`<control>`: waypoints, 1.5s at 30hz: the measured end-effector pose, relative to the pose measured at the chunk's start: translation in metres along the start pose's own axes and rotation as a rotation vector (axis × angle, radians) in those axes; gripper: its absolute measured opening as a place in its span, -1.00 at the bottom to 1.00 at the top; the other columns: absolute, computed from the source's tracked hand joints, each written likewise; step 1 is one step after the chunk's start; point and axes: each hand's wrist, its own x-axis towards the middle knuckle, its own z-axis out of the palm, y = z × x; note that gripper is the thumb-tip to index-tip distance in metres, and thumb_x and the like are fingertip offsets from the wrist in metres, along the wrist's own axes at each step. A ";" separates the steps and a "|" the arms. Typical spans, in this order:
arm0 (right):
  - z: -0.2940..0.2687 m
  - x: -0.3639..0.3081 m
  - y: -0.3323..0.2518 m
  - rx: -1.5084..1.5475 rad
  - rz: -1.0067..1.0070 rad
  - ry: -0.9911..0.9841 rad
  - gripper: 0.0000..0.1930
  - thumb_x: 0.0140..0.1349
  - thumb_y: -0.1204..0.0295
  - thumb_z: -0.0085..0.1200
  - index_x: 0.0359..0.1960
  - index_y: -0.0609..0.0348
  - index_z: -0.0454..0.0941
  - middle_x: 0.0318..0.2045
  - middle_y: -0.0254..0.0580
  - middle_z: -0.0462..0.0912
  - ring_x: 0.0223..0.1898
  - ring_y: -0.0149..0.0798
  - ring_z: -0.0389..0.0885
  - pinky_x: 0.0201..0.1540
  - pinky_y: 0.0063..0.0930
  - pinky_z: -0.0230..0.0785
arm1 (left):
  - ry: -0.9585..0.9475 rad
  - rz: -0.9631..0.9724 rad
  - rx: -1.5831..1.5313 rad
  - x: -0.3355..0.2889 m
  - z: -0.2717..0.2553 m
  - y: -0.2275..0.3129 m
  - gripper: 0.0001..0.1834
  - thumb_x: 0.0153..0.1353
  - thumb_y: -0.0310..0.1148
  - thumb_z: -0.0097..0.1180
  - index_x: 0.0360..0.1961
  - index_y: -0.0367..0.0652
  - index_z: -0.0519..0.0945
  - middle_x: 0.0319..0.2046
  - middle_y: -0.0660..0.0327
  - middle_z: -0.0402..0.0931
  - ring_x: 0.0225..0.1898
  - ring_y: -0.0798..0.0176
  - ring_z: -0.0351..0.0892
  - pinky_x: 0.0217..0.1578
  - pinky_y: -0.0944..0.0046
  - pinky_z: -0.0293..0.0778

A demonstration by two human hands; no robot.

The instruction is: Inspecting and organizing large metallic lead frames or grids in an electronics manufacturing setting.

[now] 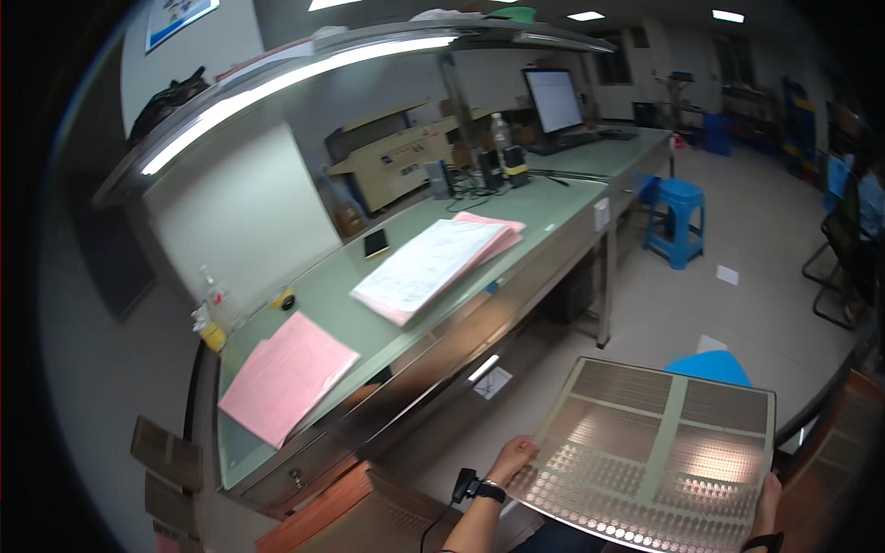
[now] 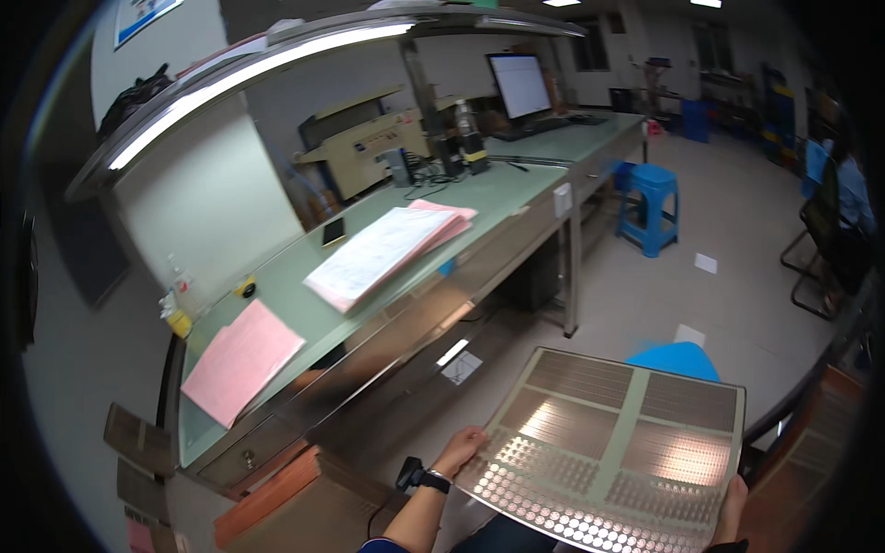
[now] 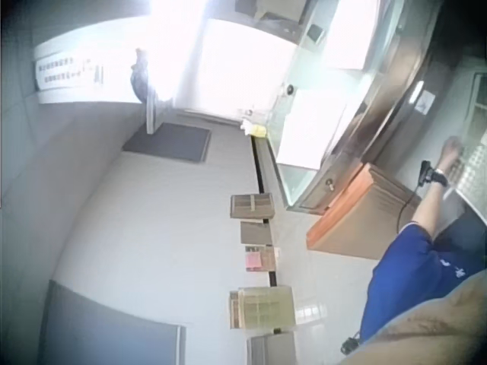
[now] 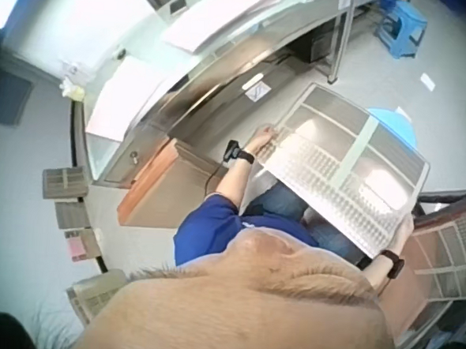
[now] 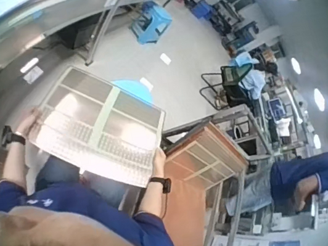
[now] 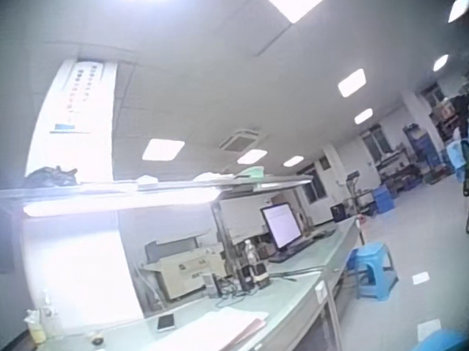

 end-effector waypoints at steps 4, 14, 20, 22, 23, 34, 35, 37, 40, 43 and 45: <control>0.015 -0.003 -0.027 0.189 0.392 0.005 -0.64 0.33 0.30 -0.18 0.01 0.30 0.43 -0.08 -0.09 0.53 -0.11 -0.21 0.53 -0.04 -0.33 0.38 | 0.044 0.028 0.142 -0.012 -0.005 0.023 -0.62 0.24 -0.26 0.02 0.02 -0.24 0.47 -0.21 0.14 0.54 -0.17 0.30 0.51 -0.15 0.36 0.41; 0.052 -0.035 -0.098 0.049 0.506 0.153 -0.68 0.31 0.30 -0.19 -0.10 0.31 0.44 -0.22 -0.08 0.55 -0.22 -0.18 0.56 -0.22 -0.38 0.46 | 0.242 0.528 0.402 -0.081 -0.053 0.107 -0.69 0.24 -0.37 -0.04 -0.01 -0.21 0.49 -0.12 0.03 0.50 -0.12 0.13 0.55 -0.10 0.26 0.45; 0.018 -0.032 -0.045 0.192 0.498 0.079 -0.58 0.30 0.19 -0.09 0.04 0.27 0.37 -0.14 -0.02 0.55 -0.19 -0.15 0.56 -0.16 -0.29 0.48 | 0.142 0.348 0.389 -0.082 -0.051 0.044 -0.66 0.28 -0.33 -0.07 0.03 -0.21 0.47 -0.15 0.15 0.56 -0.15 0.28 0.52 -0.09 0.31 0.42; 0.020 -0.027 -0.041 0.190 0.495 0.050 -0.57 0.30 0.19 -0.10 0.05 0.28 0.36 -0.13 -0.01 0.54 -0.17 -0.14 0.55 -0.15 -0.29 0.47 | 0.088 0.097 0.302 -0.095 -0.038 0.034 -0.66 0.28 -0.30 -0.06 0.03 -0.21 0.48 -0.17 0.15 0.57 -0.19 0.29 0.52 -0.11 0.30 0.43; 0.024 -0.024 -0.040 0.196 0.492 0.036 -0.57 0.31 0.19 -0.10 0.05 0.29 0.36 -0.12 -0.01 0.53 -0.16 -0.14 0.54 -0.14 -0.29 0.46 | 0.099 0.191 0.285 -0.097 -0.034 0.022 -0.66 0.28 -0.28 -0.04 0.01 -0.20 0.50 -0.19 0.14 0.58 -0.21 0.27 0.54 -0.13 0.30 0.44; 0.028 0.044 0.006 0.147 0.340 -0.068 -0.53 0.33 0.18 -0.14 0.07 0.35 0.34 -0.04 0.03 0.49 -0.08 -0.11 0.48 -0.06 -0.29 0.39 | 0.408 0.477 0.548 -0.206 -0.080 0.130 -0.75 0.26 -0.40 -0.04 -0.09 -0.21 0.56 -0.22 0.16 0.58 -0.15 0.31 0.55 -0.11 0.34 0.44; 0.024 0.059 0.017 0.116 0.301 -0.054 -0.53 0.33 0.18 -0.15 0.08 0.36 0.33 -0.04 0.03 0.48 -0.08 -0.11 0.47 -0.05 -0.29 0.38 | 0.469 0.511 0.608 -0.218 -0.093 0.139 -0.76 0.26 -0.41 -0.04 -0.10 -0.21 0.57 -0.23 0.16 0.58 -0.18 0.31 0.55 -0.13 0.35 0.44; 0.007 0.090 0.043 0.032 0.233 -0.002 -0.52 0.33 0.17 -0.16 0.08 0.37 0.33 -0.02 0.04 0.47 -0.06 -0.10 0.46 -0.04 -0.29 0.37 | 0.620 0.535 0.651 -0.239 -0.118 0.163 -0.77 0.26 -0.41 -0.04 -0.13 -0.23 0.58 -0.26 0.17 0.59 -0.23 0.33 0.56 -0.18 0.36 0.45; -0.026 0.139 0.090 -0.122 0.179 0.050 -0.51 0.34 0.17 -0.17 0.09 0.39 0.32 0.00 0.05 0.46 -0.04 -0.09 0.44 -0.02 -0.30 0.35 | 0.888 0.602 0.660 -0.274 -0.177 0.196 -0.79 0.26 -0.42 -0.06 -0.23 -0.25 0.61 -0.38 0.15 0.60 -0.39 0.38 0.55 -0.34 0.38 0.45; -0.065 0.186 0.150 -0.280 0.124 0.054 -0.50 0.34 0.17 -0.18 0.09 0.40 0.32 0.02 0.06 0.45 -0.02 -0.09 0.42 0.01 -0.30 0.32 | 1.077 0.514 0.644 -0.302 -0.264 0.215 -0.76 0.27 -0.40 -0.08 -0.25 -0.33 0.60 -0.38 0.12 0.62 -0.36 0.32 0.58 -0.32 0.36 0.46; -0.107 0.211 0.185 -0.397 0.082 0.036 -0.49 0.34 0.17 -0.18 0.10 0.42 0.31 0.04 0.06 0.44 0.00 -0.08 0.41 0.02 -0.30 0.31 | 1.116 0.485 0.691 -0.302 -0.308 0.213 -0.75 0.27 -0.39 -0.07 -0.25 -0.35 0.59 -0.37 0.08 0.62 -0.35 0.26 0.61 -0.30 0.32 0.47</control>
